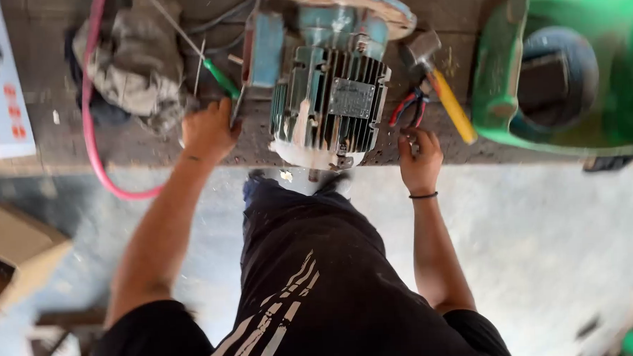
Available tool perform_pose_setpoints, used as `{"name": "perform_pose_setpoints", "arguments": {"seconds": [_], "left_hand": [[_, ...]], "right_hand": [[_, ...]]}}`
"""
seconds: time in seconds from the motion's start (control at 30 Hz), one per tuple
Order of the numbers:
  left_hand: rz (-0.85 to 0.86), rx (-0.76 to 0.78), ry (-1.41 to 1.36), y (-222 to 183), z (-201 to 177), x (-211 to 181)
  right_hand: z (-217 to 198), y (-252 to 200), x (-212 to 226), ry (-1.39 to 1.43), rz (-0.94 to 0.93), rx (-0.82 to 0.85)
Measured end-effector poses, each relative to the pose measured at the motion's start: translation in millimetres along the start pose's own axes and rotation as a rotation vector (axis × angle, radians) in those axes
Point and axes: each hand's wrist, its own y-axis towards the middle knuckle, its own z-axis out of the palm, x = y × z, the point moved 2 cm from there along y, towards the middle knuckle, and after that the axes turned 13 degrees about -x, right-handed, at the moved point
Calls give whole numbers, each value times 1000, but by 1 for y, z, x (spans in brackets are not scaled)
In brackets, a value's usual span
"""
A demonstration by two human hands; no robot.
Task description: Disassembling an electric motor by removing the housing using various hand tools like a screwdriver, hammer, and wrench.
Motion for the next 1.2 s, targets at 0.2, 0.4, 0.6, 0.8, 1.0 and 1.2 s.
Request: {"name": "perform_pose_setpoints", "arguments": {"seconds": [0.2,0.4,0.6,0.8,1.0,1.2], "left_hand": [[-61,463,-163,42,-5,0],[-309,568,-639,31,-70,49],[361,295,-885,-7,-136,58],[944,-88,-778,-50,-133,-73],[804,-141,-699,-64,-105,-112],[493,182,-741,-45,-90,-17]], "right_hand": [[-28,-62,45,-88,287,-144],[-59,-90,128,-53,434,-319],[-93,-82,189,299,507,-215],[-83,-61,225,551,506,545],[-85,-86,224,374,193,652],[-122,-72,188,425,298,463]]}}
